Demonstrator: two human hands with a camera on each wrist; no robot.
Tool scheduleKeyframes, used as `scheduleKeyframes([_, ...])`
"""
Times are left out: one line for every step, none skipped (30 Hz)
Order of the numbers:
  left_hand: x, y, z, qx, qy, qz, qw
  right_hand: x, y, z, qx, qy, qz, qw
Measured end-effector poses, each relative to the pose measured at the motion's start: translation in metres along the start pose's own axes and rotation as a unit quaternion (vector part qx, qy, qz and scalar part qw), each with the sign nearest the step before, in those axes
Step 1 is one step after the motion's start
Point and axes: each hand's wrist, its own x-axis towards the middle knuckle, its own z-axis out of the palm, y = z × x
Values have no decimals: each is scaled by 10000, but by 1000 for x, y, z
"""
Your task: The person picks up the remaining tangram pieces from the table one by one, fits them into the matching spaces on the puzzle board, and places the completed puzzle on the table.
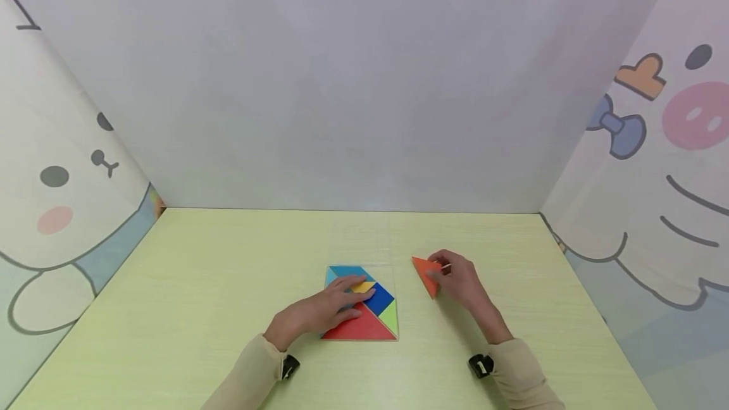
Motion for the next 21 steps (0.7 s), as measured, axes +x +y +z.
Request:
scheduleKeyframes([0,0,0,4,0,-5,10000,1,-1,1,4,-14,5,10000])
scheduleKeyframes([0,0,0,8,0,-9,10000,1,-1,2,21,-21,29,10000])
scheduleKeyframes([0,0,0,17,2,-14,10000,2,-2,3,33,-35,45,10000])
scheduleKeyframes([0,0,0,28,5,-14,10000,3,-4,4,54,-42,66,10000])
scheduleKeyframes([0,0,0,44,9,-11,10000,3,-5,4,65,-70,40,9999])
scheduleKeyframes([0,0,0,60,12,-8,10000,4,-6,5,93,-78,48,9999])
scheduleKeyframes([0,0,0,70,13,-9,10000,4,-7,6,105,-95,29,9999])
scheduleKeyframes([0,-1,0,69,14,-10,10000,5,-8,7,129,-105,18,9999])
scheduleKeyframes([0,-1,1,67,15,-11,10000,5,-9,8,150,-124,-10,9998])
scheduleKeyframes([0,-1,1,61,12,-15,10000,5,-10,9,173,-131,-30,9998])
scheduleKeyframes([0,-1,1,54,8,-18,10000,6,-11,10,180,-147,-61,9997])
scheduleKeyframes([0,-1,0,42,5,-20,10000,6,-12,11,206,-147,-55,9997])
scheduleKeyframes([0,-1,0,36,4,-21,10000,7,-13,12,197,-163,-99,9996])
scheduleKeyframes([0,-1,0,31,6,-18,10000,8,-14,13,213,-169,-93,9996])
scheduleKeyframes([0,-1,0,28,4,-15,10000,8,-15,14,213,-183,-99,9996])
scheduleKeyframes([0,-1,0,34,6,-9,10000,9,-17,15,216,-193,-93,9995])
scheduleKeyframes([0,-1,0,42,9,1,10000,10,-18,16,211,-218,-98,9995])
scheduleKeyframes([0,-1,0,45,6,6,10000,10,-19,17,221,-231,-86,9995])
scheduleKeyframes([0,-1,0,50,4,16,10000,11,-21,18,210,-259,-120,9994])
scheduleKeyframes([0,-2,0,44,2,21,10000,11,-22,19,227,-270,-80,9993])
scheduleKeyframes([1,-2,0,43,-4,20,10000,12,-23,20,225,-295,-111,9992])
